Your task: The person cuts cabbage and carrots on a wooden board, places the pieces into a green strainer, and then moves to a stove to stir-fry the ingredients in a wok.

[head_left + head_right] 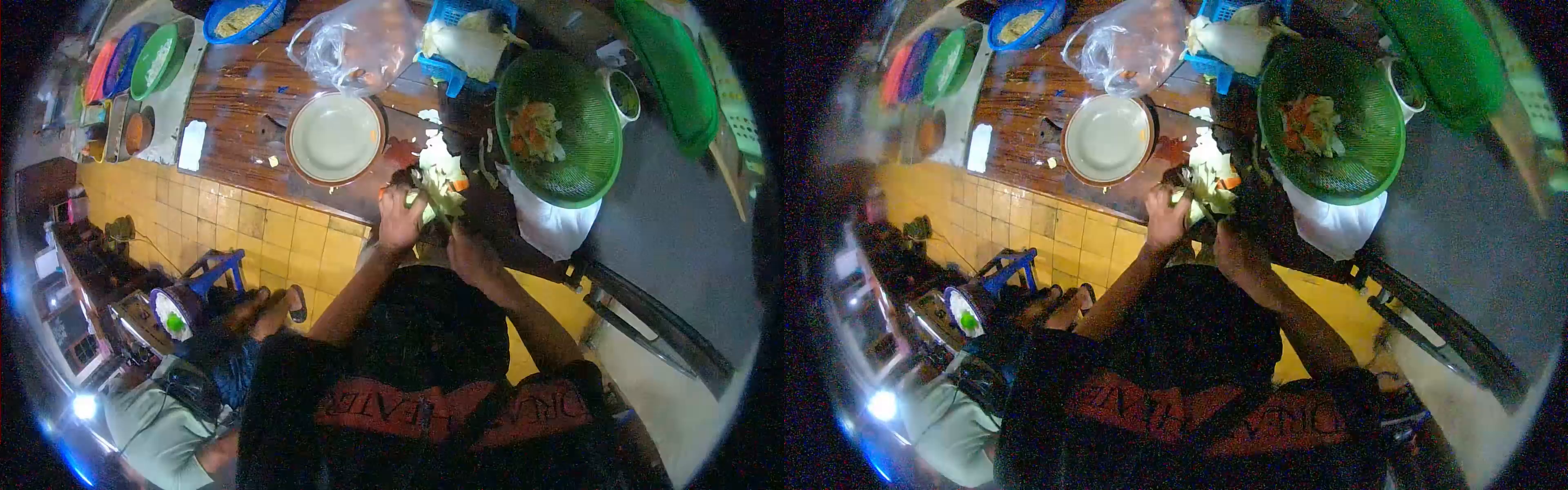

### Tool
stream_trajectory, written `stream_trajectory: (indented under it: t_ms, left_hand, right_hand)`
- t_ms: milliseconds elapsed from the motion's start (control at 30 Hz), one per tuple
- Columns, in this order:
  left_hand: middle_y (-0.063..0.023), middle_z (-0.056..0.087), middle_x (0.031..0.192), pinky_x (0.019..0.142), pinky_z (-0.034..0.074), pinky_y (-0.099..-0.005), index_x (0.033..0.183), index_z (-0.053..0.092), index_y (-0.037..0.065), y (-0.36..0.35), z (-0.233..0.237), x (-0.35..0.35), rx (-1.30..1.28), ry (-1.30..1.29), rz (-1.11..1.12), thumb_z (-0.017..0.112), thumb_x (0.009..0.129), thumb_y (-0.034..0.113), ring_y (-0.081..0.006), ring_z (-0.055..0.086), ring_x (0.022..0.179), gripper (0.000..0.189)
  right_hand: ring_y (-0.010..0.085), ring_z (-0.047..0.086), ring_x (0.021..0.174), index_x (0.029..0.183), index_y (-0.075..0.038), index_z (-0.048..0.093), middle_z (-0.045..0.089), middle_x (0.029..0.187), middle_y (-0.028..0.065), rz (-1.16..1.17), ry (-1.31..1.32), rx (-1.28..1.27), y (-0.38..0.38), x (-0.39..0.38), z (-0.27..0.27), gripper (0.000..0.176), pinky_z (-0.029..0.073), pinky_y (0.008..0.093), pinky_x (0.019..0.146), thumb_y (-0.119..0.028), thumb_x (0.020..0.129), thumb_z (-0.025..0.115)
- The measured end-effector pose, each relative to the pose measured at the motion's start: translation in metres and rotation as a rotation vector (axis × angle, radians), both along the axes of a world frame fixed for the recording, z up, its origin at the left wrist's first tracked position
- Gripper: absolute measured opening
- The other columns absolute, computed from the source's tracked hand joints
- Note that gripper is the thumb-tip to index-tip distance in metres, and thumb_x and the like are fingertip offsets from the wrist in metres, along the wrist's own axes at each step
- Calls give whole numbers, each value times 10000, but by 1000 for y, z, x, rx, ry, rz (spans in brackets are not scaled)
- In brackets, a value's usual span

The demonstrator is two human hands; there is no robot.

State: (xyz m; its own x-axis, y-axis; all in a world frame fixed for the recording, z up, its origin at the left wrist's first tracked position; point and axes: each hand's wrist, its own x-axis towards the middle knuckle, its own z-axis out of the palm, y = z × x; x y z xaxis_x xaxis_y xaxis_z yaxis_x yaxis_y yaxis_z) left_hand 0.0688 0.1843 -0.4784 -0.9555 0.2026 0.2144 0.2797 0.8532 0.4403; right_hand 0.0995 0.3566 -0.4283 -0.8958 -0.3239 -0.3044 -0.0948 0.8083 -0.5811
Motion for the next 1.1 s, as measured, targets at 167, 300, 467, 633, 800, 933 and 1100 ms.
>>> stream_trajectory:
  t_ms: [167,300,467,633,800,933,1100]
  left_hand:
    - [-162,441,1038,807,364,-452,1050,562,120,-1,-9,2,58,38,7,523,717,97,-330,415,985,336]
    - [-165,439,1031,805,354,-443,1059,549,110,-5,-7,7,110,-30,69,528,709,78,-335,410,975,352]
    - [-180,437,1044,805,345,-441,1063,551,108,-3,-8,5,74,-35,18,525,705,68,-337,416,975,361]
    - [-191,428,1049,782,346,-432,1058,550,81,0,-8,3,81,25,33,521,705,54,-333,417,952,355]
    - [-189,442,1003,740,349,-432,1075,531,43,-4,-6,2,47,-1,78,518,722,95,-332,432,897,356]
    - [-182,466,956,642,387,-414,1102,507,11,-7,-5,-3,-147,117,3,471,761,139,-323,476,801,365]
    - [-198,484,1031,780,423,-455,1131,481,-37,-21,7,2,-670,-34,-222,444,759,72,-352,478,942,389]
  right_hand:
    - [367,591,659,1108,-12,473,592,798,208,194,354,174,5,32,-140,320,476,457,553,-191,843,451]
    - [287,596,681,1091,-25,513,599,851,141,263,409,296,11,11,-100,319,486,405,558,-218,842,459]
    - [300,579,764,1071,-28,510,586,848,163,68,-116,157,2,-8,-12,300,479,406,605,-217,843,464]
    - [363,582,819,1068,-31,492,582,860,224,79,186,12,-8,21,-70,289,482,449,614,-213,847,455]
    - [241,539,540,1143,22,460,552,679,121,60,158,-130,-10,32,-136,387,453,342,475,-150,801,512]
    - [230,546,632,1197,-16,456,566,773,137,264,235,222,6,53,-221,402,460,350,527,-218,850,458]
    - [154,525,653,1036,-54,561,542,759,85,272,1105,967,7,37,-137,252,478,353,618,-215,865,470]
